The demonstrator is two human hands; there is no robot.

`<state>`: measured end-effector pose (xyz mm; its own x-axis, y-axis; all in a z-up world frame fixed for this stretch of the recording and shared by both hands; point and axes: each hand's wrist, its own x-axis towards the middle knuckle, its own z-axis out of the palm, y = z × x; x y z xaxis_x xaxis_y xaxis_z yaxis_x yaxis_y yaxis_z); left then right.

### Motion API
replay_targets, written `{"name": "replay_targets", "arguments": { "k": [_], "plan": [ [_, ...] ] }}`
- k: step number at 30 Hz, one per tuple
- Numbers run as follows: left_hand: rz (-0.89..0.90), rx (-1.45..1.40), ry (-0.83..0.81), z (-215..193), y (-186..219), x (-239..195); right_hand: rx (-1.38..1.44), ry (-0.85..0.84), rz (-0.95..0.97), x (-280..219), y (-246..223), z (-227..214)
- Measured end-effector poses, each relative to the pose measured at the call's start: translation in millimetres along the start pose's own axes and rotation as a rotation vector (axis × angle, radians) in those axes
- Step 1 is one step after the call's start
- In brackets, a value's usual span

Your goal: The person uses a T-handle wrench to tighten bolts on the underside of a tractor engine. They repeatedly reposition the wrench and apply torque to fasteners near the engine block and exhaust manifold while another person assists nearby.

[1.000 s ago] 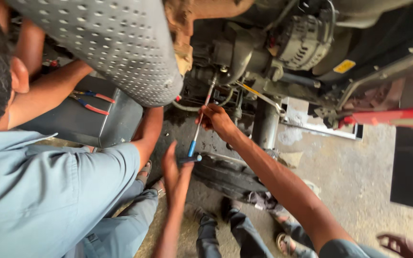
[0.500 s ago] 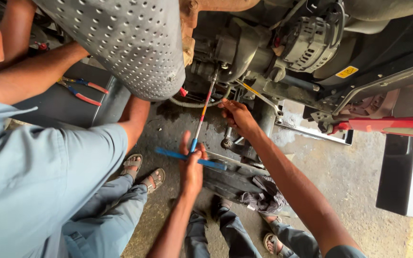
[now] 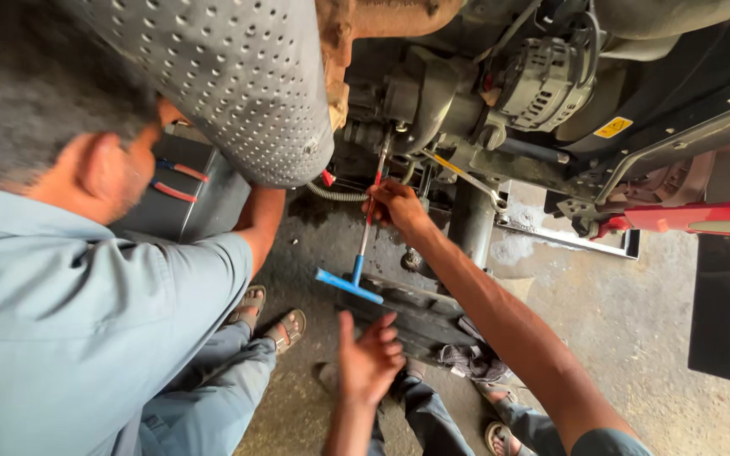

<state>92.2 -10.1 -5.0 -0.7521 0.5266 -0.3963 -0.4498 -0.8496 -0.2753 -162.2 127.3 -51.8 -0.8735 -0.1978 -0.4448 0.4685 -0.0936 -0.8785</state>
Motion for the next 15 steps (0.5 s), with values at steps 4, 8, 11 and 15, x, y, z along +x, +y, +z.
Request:
{"name": "replay_targets", "arguments": {
  "k": [4, 8, 11, 15],
  "plan": [
    [0.161, -0.288, 0.040, 11, 0, 60, -0.012, -0.019, 0.034, -12, -9, -5],
    [0.235, -0.487, -0.044, -3, 14, 92, -0.116, 0.086, 0.051, -21, -18, -25],
    [0.282, -0.433, -0.003, -16, 17, 90, 0.046, 0.076, 0.108, -24, -20, -50],
    [0.439, -0.219, -0.008, -19, 20, 91, 0.055, 0.069, 0.125, -32, -17, -63]
  ]
}}
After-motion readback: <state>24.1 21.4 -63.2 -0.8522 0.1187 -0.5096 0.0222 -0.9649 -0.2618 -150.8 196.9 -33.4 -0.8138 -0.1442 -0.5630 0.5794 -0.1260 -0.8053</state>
